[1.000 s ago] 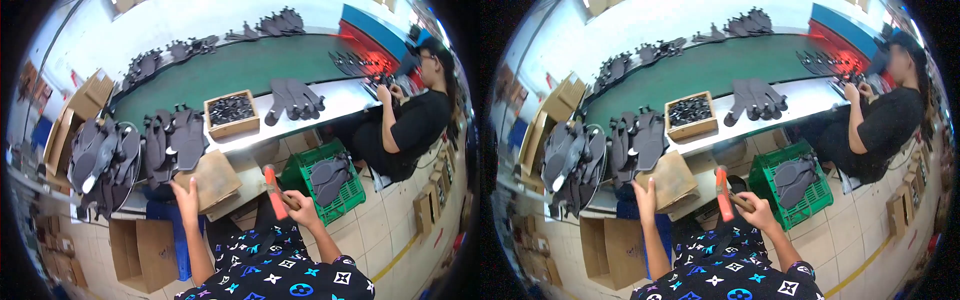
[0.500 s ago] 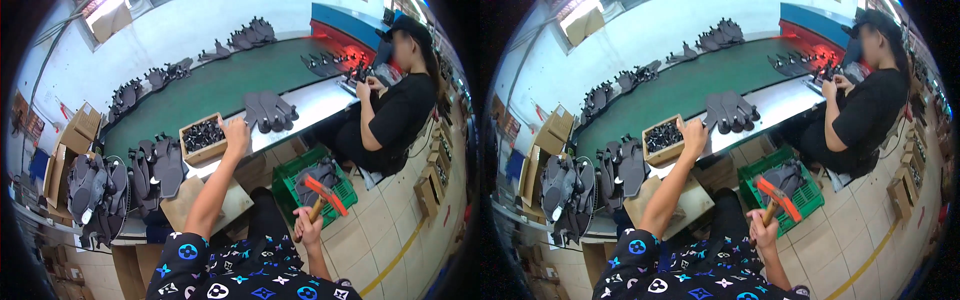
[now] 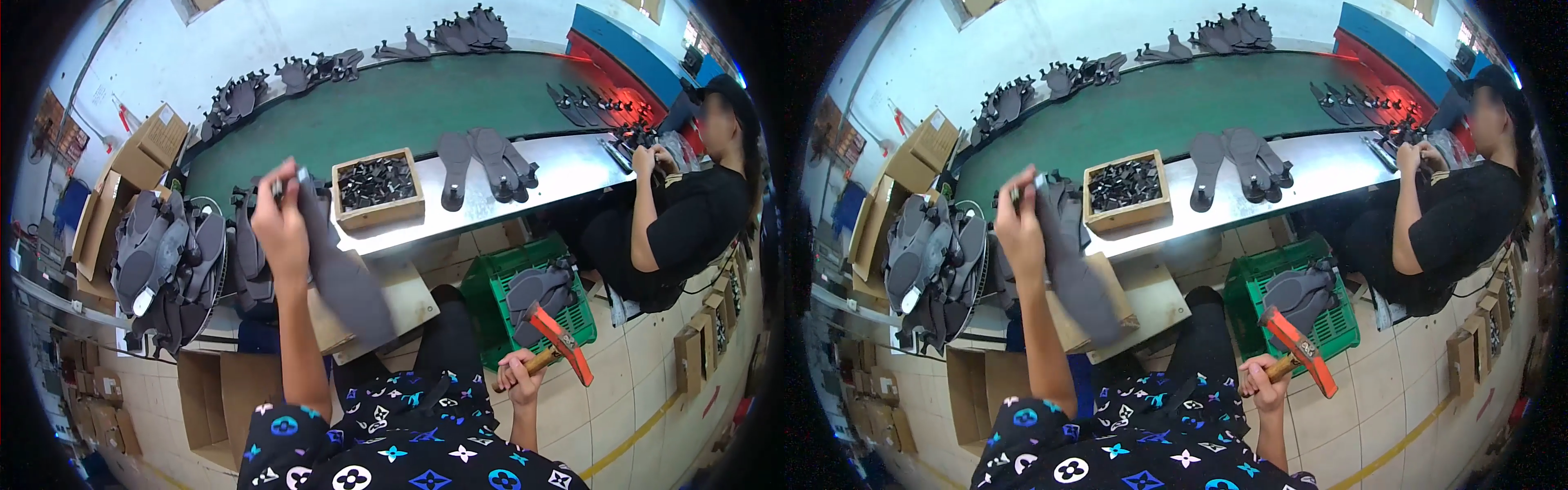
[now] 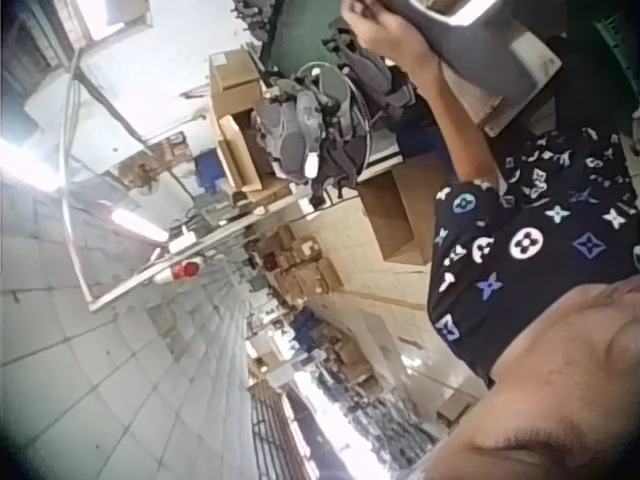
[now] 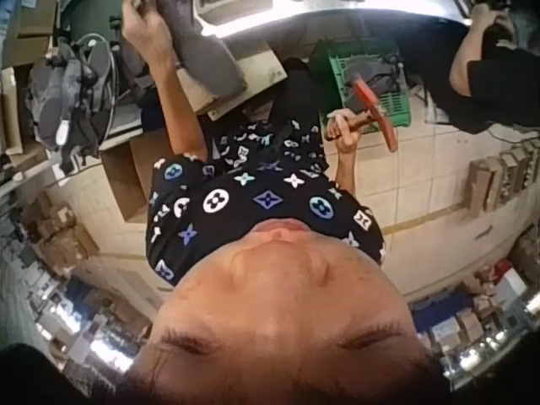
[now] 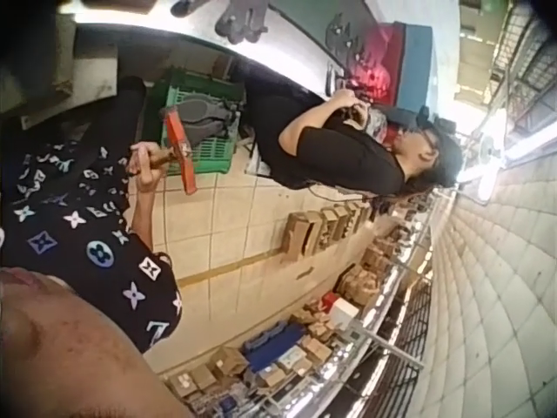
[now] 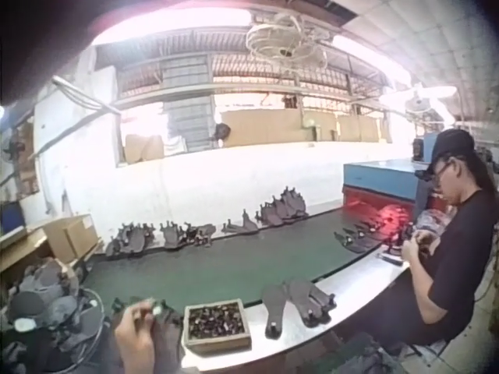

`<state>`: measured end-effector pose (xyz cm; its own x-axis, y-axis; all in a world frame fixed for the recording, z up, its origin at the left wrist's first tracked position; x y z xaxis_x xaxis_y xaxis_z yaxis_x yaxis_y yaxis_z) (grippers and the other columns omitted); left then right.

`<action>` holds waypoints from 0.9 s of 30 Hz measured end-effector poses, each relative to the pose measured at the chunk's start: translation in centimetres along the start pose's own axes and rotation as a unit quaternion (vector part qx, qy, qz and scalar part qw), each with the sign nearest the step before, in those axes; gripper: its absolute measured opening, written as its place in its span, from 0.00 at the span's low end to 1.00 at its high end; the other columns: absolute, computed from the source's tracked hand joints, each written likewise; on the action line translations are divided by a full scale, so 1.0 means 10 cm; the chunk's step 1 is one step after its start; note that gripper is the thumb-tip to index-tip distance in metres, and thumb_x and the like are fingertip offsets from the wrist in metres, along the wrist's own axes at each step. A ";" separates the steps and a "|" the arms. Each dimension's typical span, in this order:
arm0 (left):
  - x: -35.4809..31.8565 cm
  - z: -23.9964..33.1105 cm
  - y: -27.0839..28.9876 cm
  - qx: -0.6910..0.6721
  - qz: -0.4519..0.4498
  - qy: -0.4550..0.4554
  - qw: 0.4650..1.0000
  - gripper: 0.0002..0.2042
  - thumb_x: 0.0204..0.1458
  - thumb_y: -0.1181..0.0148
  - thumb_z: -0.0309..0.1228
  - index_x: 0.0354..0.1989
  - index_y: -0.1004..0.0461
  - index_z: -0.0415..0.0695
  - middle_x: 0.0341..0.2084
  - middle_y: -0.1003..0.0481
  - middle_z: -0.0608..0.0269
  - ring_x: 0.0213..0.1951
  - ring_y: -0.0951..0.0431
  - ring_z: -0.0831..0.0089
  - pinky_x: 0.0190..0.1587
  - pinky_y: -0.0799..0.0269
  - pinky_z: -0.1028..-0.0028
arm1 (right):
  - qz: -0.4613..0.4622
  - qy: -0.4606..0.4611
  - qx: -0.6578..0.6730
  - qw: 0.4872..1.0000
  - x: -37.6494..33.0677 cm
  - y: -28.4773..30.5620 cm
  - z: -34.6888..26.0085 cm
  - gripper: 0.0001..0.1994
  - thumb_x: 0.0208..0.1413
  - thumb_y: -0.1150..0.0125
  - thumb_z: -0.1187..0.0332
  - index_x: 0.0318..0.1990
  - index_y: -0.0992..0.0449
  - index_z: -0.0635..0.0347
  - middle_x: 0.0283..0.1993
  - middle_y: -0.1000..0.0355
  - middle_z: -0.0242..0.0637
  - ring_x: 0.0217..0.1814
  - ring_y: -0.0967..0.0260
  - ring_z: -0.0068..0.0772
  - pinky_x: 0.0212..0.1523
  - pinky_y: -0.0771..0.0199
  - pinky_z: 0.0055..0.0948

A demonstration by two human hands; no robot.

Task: Hammer small components into shoe sole parts and arrange them on a production line.

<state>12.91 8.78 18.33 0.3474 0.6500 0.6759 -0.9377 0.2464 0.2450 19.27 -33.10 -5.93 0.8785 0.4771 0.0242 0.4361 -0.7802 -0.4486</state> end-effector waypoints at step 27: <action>-0.11 -1.55 -1.63 0.218 -0.400 0.125 0.882 0.11 0.38 0.34 0.35 0.20 0.18 0.36 0.20 0.20 0.52 0.25 0.17 0.62 0.34 0.21 0.64 | -0.143 0.035 0.080 0.986 0.28 -0.94 -0.18 0.13 0.60 0.45 0.71 0.34 0.22 0.76 0.13 0.41 0.28 0.12 0.48 0.17 0.14 0.48 0.21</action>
<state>27.96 15.16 2.86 0.8385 0.5449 0.0060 -0.2876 0.4331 0.8542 18.00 -25.15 -0.10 0.7376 0.6348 0.2302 0.6369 -0.5408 -0.5494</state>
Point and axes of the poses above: each hand's wrist, its own x-axis towards the middle knuckle, its own y-axis out of the back of the hand, z = x × y, the point moved 10 cm from there along x, towards the middle knuckle
